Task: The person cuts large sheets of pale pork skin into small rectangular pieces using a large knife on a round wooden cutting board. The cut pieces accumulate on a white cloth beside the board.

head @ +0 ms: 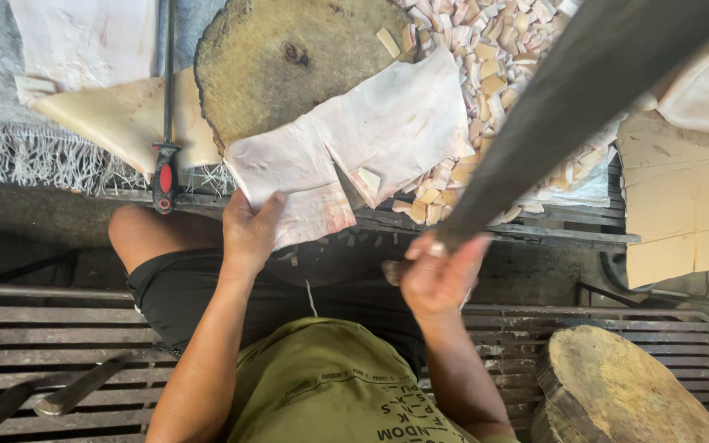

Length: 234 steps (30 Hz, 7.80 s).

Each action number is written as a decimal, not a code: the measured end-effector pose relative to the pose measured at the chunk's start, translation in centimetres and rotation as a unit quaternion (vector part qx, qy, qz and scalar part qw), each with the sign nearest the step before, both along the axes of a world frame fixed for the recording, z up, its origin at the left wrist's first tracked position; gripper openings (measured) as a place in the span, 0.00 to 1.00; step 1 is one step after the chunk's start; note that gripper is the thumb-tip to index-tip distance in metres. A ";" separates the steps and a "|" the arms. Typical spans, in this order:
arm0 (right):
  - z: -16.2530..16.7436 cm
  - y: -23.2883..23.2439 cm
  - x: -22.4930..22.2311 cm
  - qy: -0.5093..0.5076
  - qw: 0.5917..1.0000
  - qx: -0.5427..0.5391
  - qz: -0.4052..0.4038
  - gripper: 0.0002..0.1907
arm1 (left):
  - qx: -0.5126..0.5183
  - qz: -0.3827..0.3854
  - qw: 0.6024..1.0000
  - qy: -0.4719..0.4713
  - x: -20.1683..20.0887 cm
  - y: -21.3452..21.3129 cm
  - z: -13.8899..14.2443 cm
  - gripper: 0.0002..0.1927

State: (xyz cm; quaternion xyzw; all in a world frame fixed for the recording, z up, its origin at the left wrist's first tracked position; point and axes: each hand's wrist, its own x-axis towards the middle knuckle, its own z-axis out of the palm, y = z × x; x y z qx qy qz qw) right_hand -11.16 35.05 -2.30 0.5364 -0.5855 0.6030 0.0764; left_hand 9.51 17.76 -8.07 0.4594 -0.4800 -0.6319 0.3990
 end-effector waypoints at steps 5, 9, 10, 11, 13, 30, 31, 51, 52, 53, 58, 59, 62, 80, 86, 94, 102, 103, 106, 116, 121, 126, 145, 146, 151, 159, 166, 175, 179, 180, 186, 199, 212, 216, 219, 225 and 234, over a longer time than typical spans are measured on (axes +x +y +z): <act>-2.5 -0.3 1.6 0.100 0.902 0.419 0.023 0.36 | -0.041 -0.002 0.999 0.012 -0.6 -0.7 1.1 0.15; -1.9 1.6 0.7 -0.031 0.912 0.409 0.012 0.34 | -0.061 -0.063 0.994 -0.060 -0.8 -2.9 3.1 0.19; -1.7 2.0 0.6 -0.065 0.915 0.398 0.002 0.33 | -0.090 -0.084 0.987 -0.103 -0.5 -3.4 3.7 0.23; -1.5 2.3 0.4 -0.100 0.916 0.389 -0.007 0.33 | -0.117 -0.105 0.977 -0.146 -0.2 -3.9 4.2 0.27; -1.5 2.3 0.1 -0.188 0.917 0.353 -0.012 0.33 | -0.272 -0.040 0.907 -0.320 -1.2 -5.0 5.0 0.40; -4.4 1.6 -0.8 -0.427 0.865 0.263 0.003 0.36 | -0.180 -0.391 0.792 -0.432 -19.9 -15.4 6.7 0.24; -4.4 1.5 -0.9 -0.431 0.865 0.258 0.004 0.36 | -0.151 -0.378 0.837 -0.367 -19.8 -15.5 6.8 0.21; -2.4 1.9 0.4 -0.169 0.878 0.449 0.014 0.32 | -0.381 0.143 0.865 -0.292 -2.0 -19.0 4.0 0.09; -2.6 1.7 0.5 -0.167 0.886 0.433 0.019 0.32 | -0.443 0.170 0.804 -0.358 -2.1 -16.9 4.2 0.13; -2.8 1.5 0.5 -0.165 0.894 0.416 0.023 0.33 | -0.500 0.194 0.733 -0.419 -2.5 -14.8 4.3 0.17; -3.3 1.2 -0.4 -0.231 0.881 0.413 -0.017 0.31 | -0.401 -0.102 0.814 -0.408 -9.3 -9.8 3.5 0.16; -3.2 1.3 -0.7 -0.229 0.885 0.405 -0.017 0.31 | -0.387 -0.110 0.825 -0.398 -11.1 -10.4 3.2 0.15; -3.1 1.8 -1.3 -0.258 0.889 0.378 -0.024 0.30 | -0.396 -0.127 0.771 -0.482 -15.5 -12.8 2.8 0.13; -3.5 -0.9 -5.4 -0.042 0.901 0.427 -0.067 0.33 | -0.280 -0.043 0.804 -0.523 0.4 -3.8 5.8 0.46; -3.0 -2.8 -7.3 0.007 0.892 0.420 -0.167 0.32 | -0.216 -0.073 0.864 -0.448 1.7 -3.5 4.5 0.39; -4.0 -0.8 -4.3 -0.309 0.861 0.395 -0.081 0.32 | -0.213 -0.085 0.926 -0.301 -0.4 -3.9 5.2 0.14; -4.7 1.7 -3.6 -0.396 0.873 0.286 -0.015 0.32 | -0.117 -0.269 0.940 -0.174 -6.2 -7.3 12.6 0.10; -4.7 2.0 -3.7 -0.391 0.878 0.277 -0.015 0.33 | -0.100 -0.293 0.936 -0.166 -6.9 -8.2 13.4 0.11; -4.4 2.7 -3.7 -0.385 0.887 0.255 -0.014 0.33 | -0.089 -0.362 0.905 -0.204 -9.0 -11.9 14.3 0.11; -2.9 2.5 -2.1 -0.205 0.912 0.344 -0.084 0.31 | -0.153 -0.345 0.882 -0.284 -12.9 -15.2 4.6 0.25; -2.3 1.8 -2.5 -0.087 0.923 0.363 -0.094 0.30 | -0.150 -0.412 0.834 -0.335 -14.3 -16.3 5.2 0.25; -3.4 0.7 -3.0 0.070 0.941 0.325 -0.062 0.36 | -0.155 -0.339 0.879 -0.298 -14.0 -15.7 5.6 0.21; 1.1 -1.6 -3.8 0.240 0.915 0.292 -0.143 0.36 | -0.247 -0.102 0.934 -0.236 -9.5 -9.3 0.2 0.29; 0.1 -1.6 -3.2 0.130 0.864 0.482 -0.058 0.37 | -0.213 -0.112 0.940 -0.241 -9.6 -9.3 0.6 0.29; -1.1 -0.1 -3.6 0.053 0.910 0.412 -0.007 0.37 | -0.362 -0.088 0.910 -0.184 -9.1 -9.6 0.7 0.29; -2.3 -1.4 -4.3 0.022 0.899 0.436 -0.011 0.37 | -0.224 -0.145 0.921 -0.283 -12.9 -8.4 1.7 0.25; -4.8 -5.5 -5.9 0.028 0.923 0.385 -0.001 0.37 | -0.106 -0.182 0.977 0.016 -12.9 -8.2 2.3 0.20; -3.1 -5.1 -5.5 0.023 0.935 0.353 -0.024 0.34 | -0.160 -0.148 0.964 -0.151 -12.1 -10.7 2.2 0.15; -0.2 -2.3 -4.5 -0.031 0.911 0.402 -0.092 0.36 | -0.086 -0.157 0.977 -0.112 -11.8 -10.9 1.8 0.15; 0.6 -1.6 -4.5 0.021 0.924 0.366 -0.111 0.36 | -0.089 -0.154 0.978 -0.105 -11.6 -10.9 1.9 0.15; 1.7 -0.2 -2.7 0.071 0.969 0.213 -0.102 0.35 | -0.045 -0.144 0.985 -0.084 -11.1 -10.2 2.8 0.15; -0.9 0.0 -2.2 -0.033 0.912 0.404 -0.056 0.32 | -0.011 -0.081 0.995 0.060 -8.7 -7.2 2.9 0.13; -3.7 2.7 0.2 0.014 0.918 0.393 -0.062 0.36 | 0.026 -0.055 0.987 0.147 -8.6 -7.4 3.1 0.15; -4.5 1.9 -1.3 -0.004 0.929 0.366 -0.045 0.37 | 0.114 -0.090 0.976 0.162 -9.6 -8.1 4.6 0.16; -4.5 1.1 -2.8 -0.047 0.926 0.369 -0.063 0.34 | 0.111 -0.139 0.976 0.127 -10.6 -8.8 4.9 0.19; -3.5 1.4 -3.0 -0.150 0.912 0.373 -0.079 0.32 | -0.057 -0.190 0.963 -0.184 -10.6 -9.1 2.5 0.32; -2.6 2.6 -0.6 -0.164 0.913 0.368 -0.061 0.31 | -0.001 -0.464 0.870 -0.165 -11.1 -14.6 5.7 0.40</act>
